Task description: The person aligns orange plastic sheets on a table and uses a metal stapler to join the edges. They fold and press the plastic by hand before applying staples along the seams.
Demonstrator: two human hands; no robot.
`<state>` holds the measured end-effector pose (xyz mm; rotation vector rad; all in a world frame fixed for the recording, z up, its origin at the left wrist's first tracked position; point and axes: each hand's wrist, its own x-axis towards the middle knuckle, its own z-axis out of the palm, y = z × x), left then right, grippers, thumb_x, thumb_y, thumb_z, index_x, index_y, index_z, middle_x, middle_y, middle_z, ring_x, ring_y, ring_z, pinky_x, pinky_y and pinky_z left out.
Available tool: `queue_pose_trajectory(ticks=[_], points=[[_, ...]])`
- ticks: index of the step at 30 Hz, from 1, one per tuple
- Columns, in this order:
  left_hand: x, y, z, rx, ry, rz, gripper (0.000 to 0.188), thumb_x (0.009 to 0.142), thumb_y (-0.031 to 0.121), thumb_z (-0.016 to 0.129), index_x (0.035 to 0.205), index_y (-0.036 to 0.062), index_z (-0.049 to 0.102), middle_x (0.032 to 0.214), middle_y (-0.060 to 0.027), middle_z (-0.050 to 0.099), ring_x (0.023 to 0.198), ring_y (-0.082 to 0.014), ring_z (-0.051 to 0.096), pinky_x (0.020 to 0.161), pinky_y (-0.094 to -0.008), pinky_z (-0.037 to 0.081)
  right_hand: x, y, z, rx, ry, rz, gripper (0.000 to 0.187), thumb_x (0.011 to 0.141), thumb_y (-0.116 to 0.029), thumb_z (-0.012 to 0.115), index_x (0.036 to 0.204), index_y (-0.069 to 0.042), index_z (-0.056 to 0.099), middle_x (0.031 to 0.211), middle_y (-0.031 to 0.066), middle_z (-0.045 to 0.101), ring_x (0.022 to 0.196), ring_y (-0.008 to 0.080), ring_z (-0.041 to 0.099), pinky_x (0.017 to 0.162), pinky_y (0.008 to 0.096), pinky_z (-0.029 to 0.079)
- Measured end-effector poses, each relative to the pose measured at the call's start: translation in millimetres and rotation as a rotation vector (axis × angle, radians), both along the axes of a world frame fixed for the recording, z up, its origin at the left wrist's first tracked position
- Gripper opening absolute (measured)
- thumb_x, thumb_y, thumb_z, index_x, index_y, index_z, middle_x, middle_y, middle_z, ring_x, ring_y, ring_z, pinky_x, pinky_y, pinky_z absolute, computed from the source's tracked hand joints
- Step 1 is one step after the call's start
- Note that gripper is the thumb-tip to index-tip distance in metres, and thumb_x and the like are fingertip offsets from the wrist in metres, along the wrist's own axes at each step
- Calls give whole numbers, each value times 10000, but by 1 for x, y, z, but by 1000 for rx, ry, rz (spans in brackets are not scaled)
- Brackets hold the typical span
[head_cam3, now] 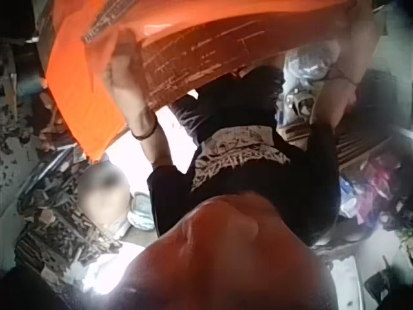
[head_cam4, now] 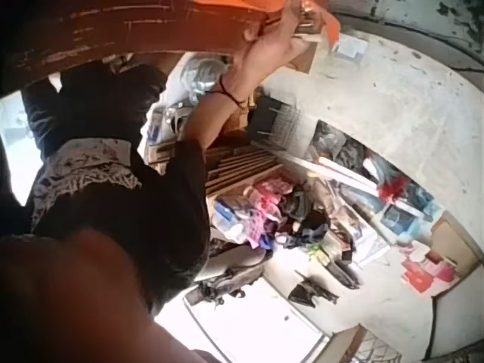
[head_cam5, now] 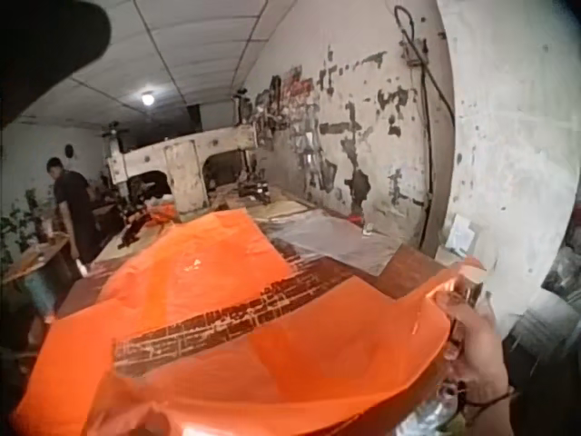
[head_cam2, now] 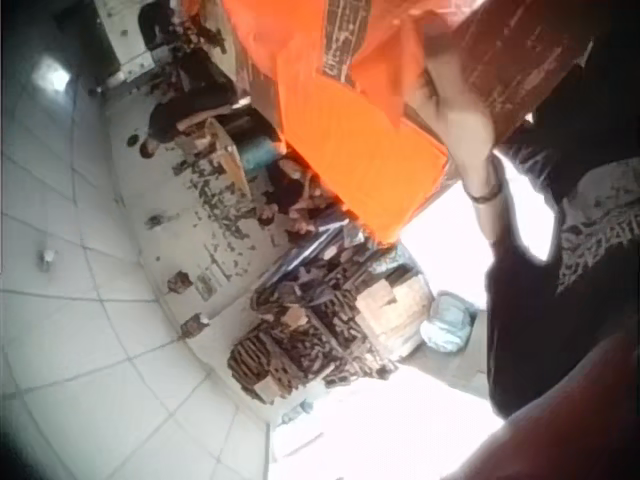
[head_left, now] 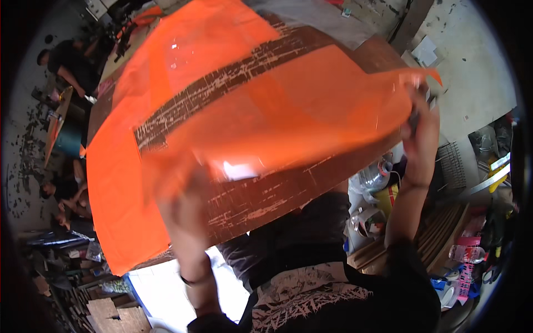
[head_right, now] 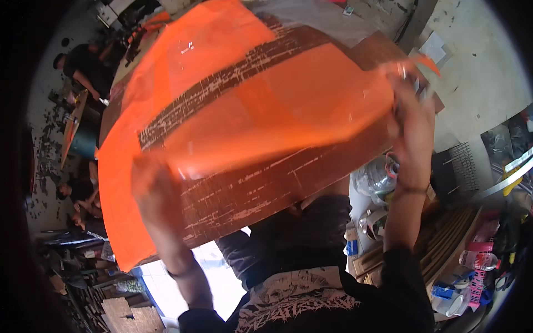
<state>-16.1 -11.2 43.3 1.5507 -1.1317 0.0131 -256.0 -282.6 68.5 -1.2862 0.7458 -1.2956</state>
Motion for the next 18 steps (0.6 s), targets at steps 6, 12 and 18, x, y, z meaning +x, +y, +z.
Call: queue_pose_trajectory(ticks=[6,12,18], points=[[107,-164,172,-303,102,-91,263,943,198,511,762,9,539,702,24,471,632,-62,427,579,-210,313,87,-102,150,-339,-278,183,154,953,-202,523,860,-82,548,851,83,645,427,49,396,403,172,343],[100,-154,229,-679,-474,-223,277,935,233,552,764,16,554,717,7,500,654,-58,443,582,-219,323,75,-156,187,-319,-925,860,207,954,-217,511,802,-87,568,929,113,657,431,47,415,396,163,335],[165,-81,127,-298,-87,61,218,934,194,542,789,32,546,735,-1,516,680,-86,456,646,-237,370,147,-109,80,-213,-474,525,170,885,-201,561,895,-33,576,817,72,607,491,109,448,458,211,351]])
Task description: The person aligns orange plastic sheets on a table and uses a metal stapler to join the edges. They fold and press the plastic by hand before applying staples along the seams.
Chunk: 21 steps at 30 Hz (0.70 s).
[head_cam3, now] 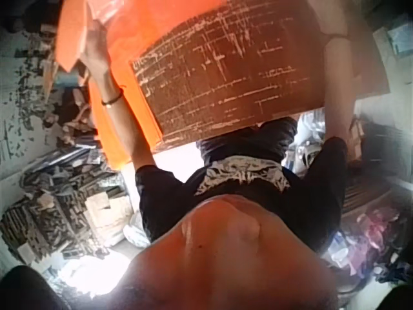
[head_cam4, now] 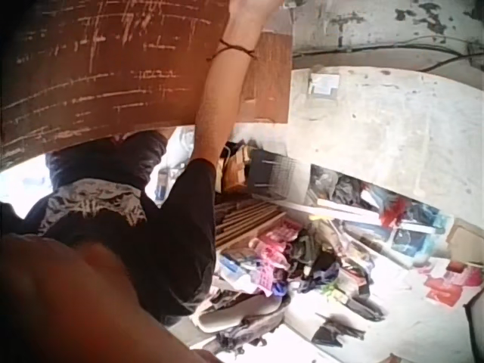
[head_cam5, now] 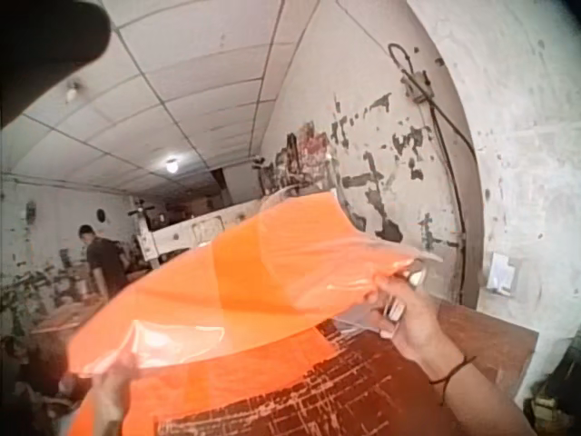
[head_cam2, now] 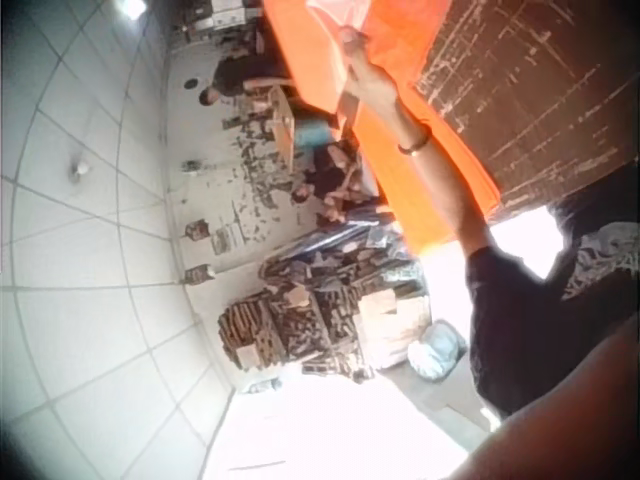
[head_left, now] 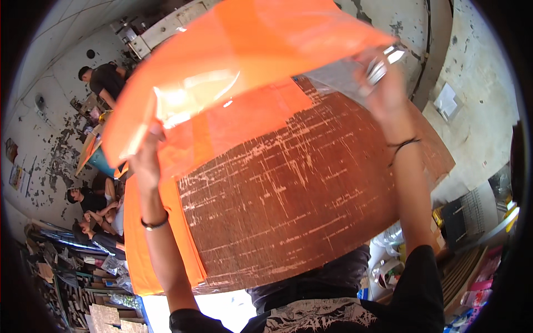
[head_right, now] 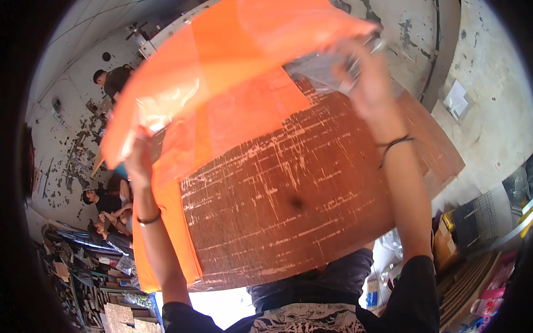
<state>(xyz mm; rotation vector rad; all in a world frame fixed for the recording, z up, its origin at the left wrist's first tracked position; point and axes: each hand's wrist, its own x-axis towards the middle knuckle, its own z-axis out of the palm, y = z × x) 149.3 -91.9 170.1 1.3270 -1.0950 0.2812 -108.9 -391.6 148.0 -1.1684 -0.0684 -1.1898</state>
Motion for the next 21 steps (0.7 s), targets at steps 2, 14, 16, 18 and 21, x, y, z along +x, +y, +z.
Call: queue_pose_trajectory(ticks=[2,14,16,18,21], points=[[70,23,-59,153,90,-160,216,938,205,509,798,41,527,776,-4,501,763,-97,463,716,-278,394,45,11,-30,33,277,52,160,864,-206,612,888,-51,580,794,52,633,519,50,484,388,171,283],[185,12,-153,252,990,-177,188,918,213,465,758,114,476,867,-55,567,670,-146,542,643,-284,480,197,6,-147,326,813,122,235,919,-283,557,1003,-65,533,879,41,587,674,106,565,470,237,366],[204,40,-157,416,1029,-174,220,911,248,491,742,119,431,763,-55,575,494,-99,444,456,-238,378,198,17,-144,275,844,105,260,908,-288,581,1014,-53,543,836,22,570,635,95,535,465,232,364],[208,50,-158,435,1070,-212,219,903,255,507,746,119,438,710,-36,557,467,-71,410,433,-216,356,184,13,-142,156,896,31,289,900,-310,604,1011,-47,556,799,11,555,607,73,504,461,228,361],[194,68,-147,521,1098,-296,203,899,253,520,788,86,494,752,-63,568,546,-102,484,483,-216,396,180,17,-134,-42,1022,-110,288,889,-302,622,963,-33,548,843,57,597,605,123,532,488,275,425]])
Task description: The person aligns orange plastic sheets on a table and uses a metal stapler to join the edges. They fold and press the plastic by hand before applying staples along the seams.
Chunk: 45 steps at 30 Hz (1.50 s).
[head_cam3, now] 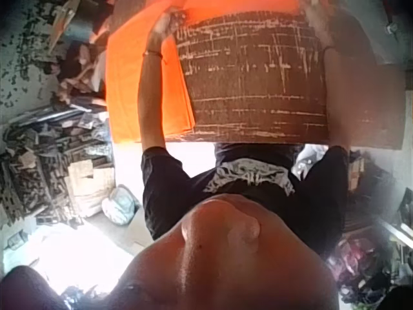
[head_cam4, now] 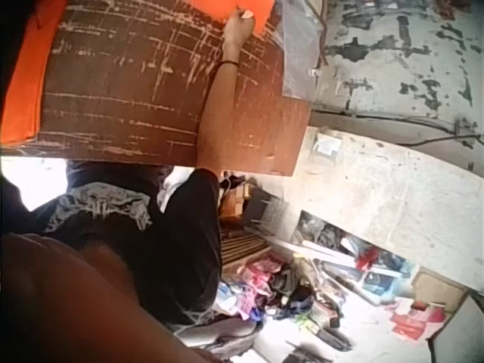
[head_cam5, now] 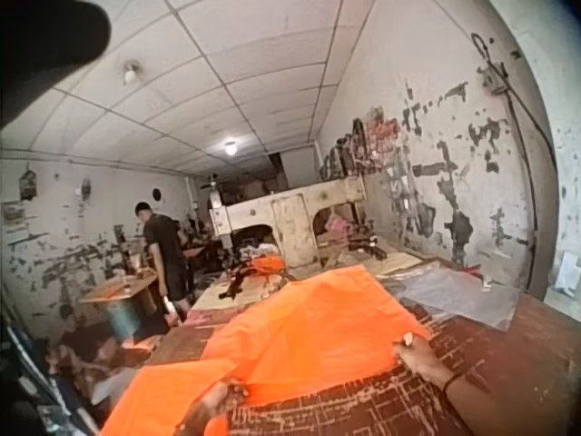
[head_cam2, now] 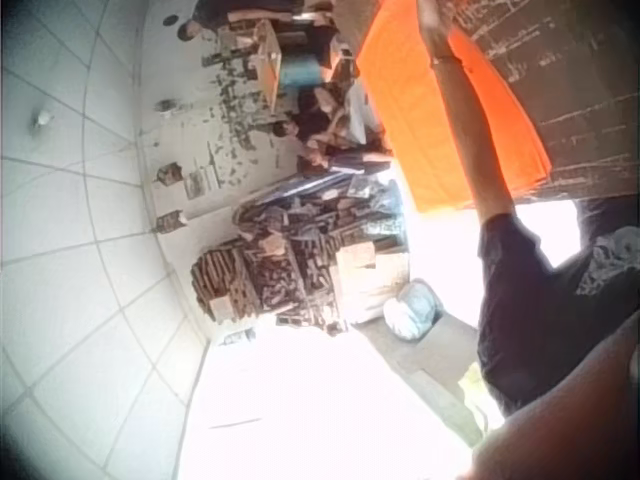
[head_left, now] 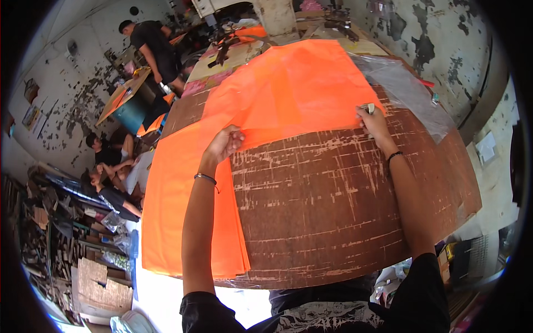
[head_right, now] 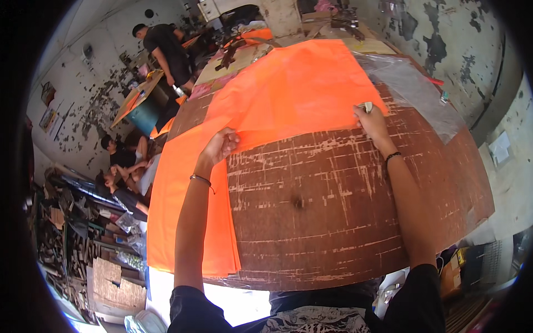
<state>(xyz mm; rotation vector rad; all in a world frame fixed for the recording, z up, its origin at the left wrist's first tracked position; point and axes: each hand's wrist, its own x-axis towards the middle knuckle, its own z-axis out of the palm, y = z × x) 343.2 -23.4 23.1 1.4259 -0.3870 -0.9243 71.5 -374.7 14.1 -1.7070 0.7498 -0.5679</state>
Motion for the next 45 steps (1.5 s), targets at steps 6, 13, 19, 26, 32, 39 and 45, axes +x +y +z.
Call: queue_pose_trajectory(ticks=[6,13,19,26,32,39,45], points=[[-28,9,-4,63,-883,82,182,865,198,583,920,29,627,895,-106,628,881,-254,602,791,-356,461,12,4,-23,-927,29,-62,475,839,-357,673,1153,-19,557,913,115,640,827,259,640,714,371,513],[3,13,-13,-23,-952,298,306,867,331,603,983,51,647,1060,-94,627,1005,-250,555,901,-381,415,14,17,-20,-1051,367,-8,533,846,-399,604,1245,-52,534,1093,158,614,944,319,637,790,416,520],[40,11,8,-573,275,221,487,881,406,602,1196,45,509,1332,-76,502,1232,-236,455,1039,-378,344,4,1,-20,-1099,398,-20,488,852,-408,578,1207,-75,554,1103,163,618,1047,321,602,801,461,512],[-20,-39,79,-467,-930,150,109,958,182,502,991,94,558,1274,-81,523,1193,-185,483,1061,-356,320,-4,-17,-25,-1087,443,-6,560,871,-469,550,1246,-55,540,1125,203,623,1174,298,547,841,430,507],[44,19,33,-71,-557,326,237,958,268,496,1072,73,571,1386,-123,466,1225,-181,498,980,-243,395,14,-4,-17,-1082,329,36,490,872,-416,572,1198,-51,564,1033,104,669,1140,281,572,774,426,528],[41,-53,42,166,-43,59,653,895,512,512,1379,81,432,1402,-105,442,1205,-218,510,1014,-353,410,-8,-26,-25,-1112,355,-36,482,855,-403,601,1194,-62,573,1016,116,666,1096,275,594,758,413,533],[53,-58,76,26,-768,66,366,849,211,581,1167,33,612,1167,-64,606,1012,-153,587,922,-277,420,3,-22,-28,-1196,247,-34,493,851,-396,611,1208,-59,567,1029,144,658,1079,275,602,772,393,535]])
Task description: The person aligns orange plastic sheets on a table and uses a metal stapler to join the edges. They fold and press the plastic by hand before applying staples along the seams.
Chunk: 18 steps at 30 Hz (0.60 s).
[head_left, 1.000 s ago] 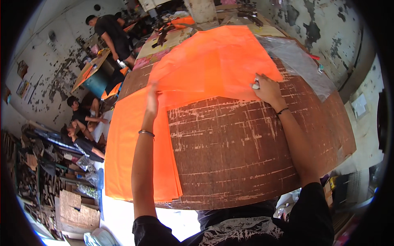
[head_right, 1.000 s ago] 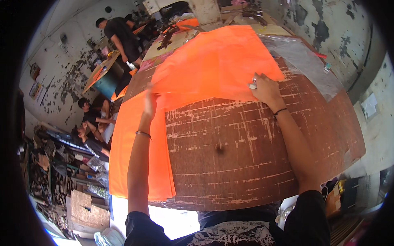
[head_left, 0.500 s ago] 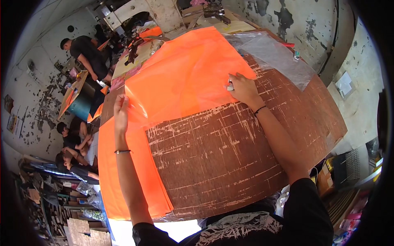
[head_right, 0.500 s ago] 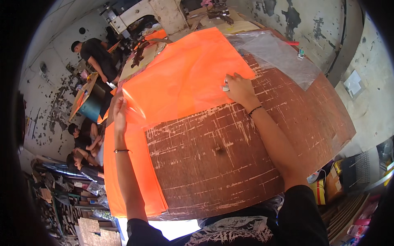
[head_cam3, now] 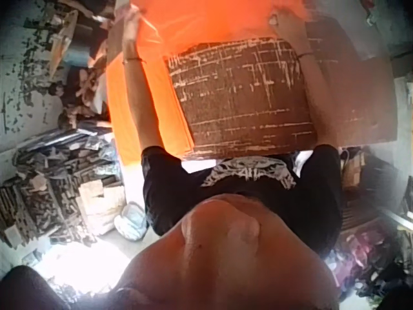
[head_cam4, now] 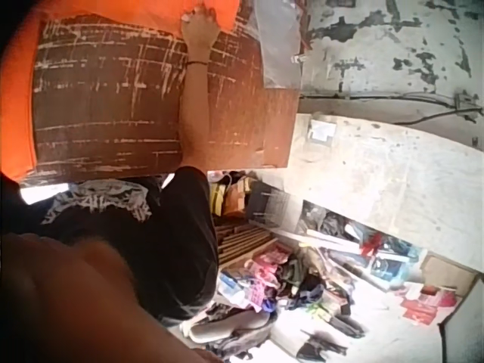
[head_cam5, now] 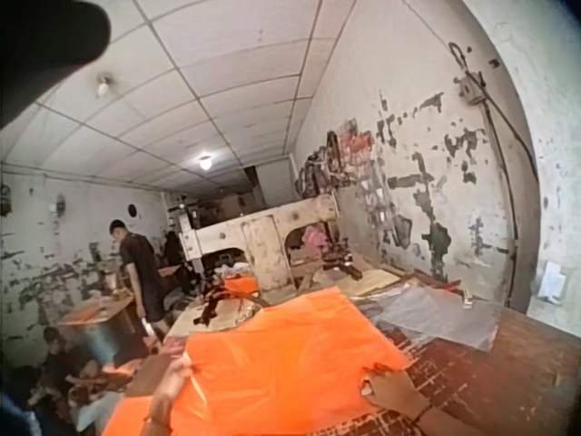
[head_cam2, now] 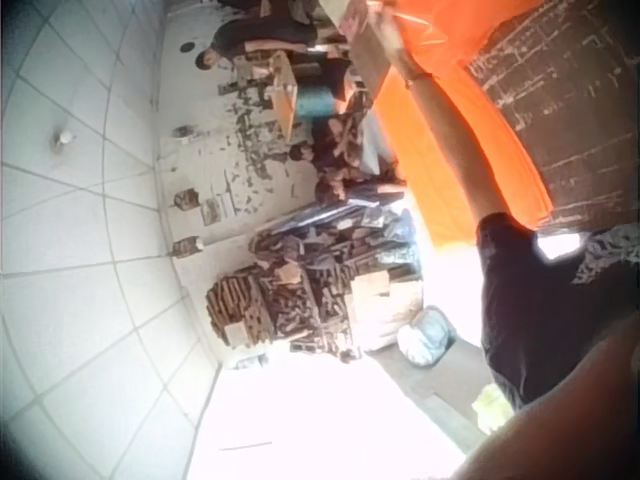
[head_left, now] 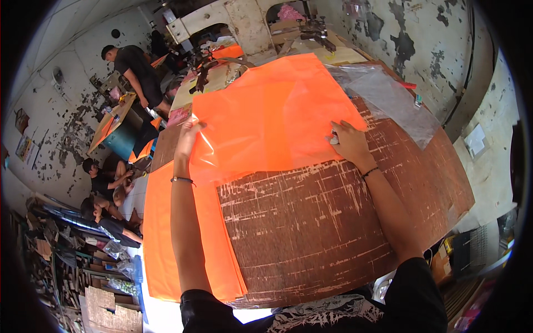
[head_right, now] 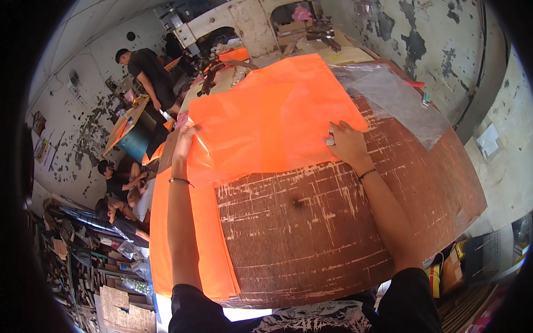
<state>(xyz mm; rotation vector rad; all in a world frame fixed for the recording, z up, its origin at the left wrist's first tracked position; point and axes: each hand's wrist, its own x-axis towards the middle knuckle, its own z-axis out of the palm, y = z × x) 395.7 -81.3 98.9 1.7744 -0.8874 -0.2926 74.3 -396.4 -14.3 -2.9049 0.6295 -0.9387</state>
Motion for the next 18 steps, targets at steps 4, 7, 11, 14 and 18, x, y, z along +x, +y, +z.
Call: queue_pose_trajectory(ticks=[4,7,11,14,18], points=[[-8,7,6,27,-166,-73,297,829,98,567,1105,16,638,998,-27,662,923,-116,582,843,-280,448,0,9,6,38,22,-10,501,852,-398,611,1213,-54,565,1063,164,652,1095,281,596,791,396,533],[9,11,-10,172,119,110,247,821,143,570,1002,-4,651,945,-55,648,879,-135,575,762,-301,465,-2,8,13,71,22,-51,490,854,-398,609,1194,-46,580,1100,195,637,1099,294,594,801,399,532],[64,63,-83,340,-84,432,374,782,153,664,1097,-21,559,969,-110,602,854,-202,585,769,-331,482,24,31,11,23,-87,12,420,854,-355,612,1117,-28,604,944,157,650,969,288,635,742,398,545],[28,69,-86,295,-458,393,512,760,163,732,1190,19,496,1015,-87,548,861,-202,568,789,-333,477,16,25,12,77,-57,-45,395,855,-335,611,1104,-29,606,904,141,642,913,287,639,712,401,544],[-95,149,-36,516,-583,-271,647,749,216,764,1279,6,457,1282,-171,479,1223,-318,441,1046,-403,346,13,16,4,83,-72,-83,360,858,-309,614,1079,-26,600,870,120,634,869,296,639,695,415,539]])
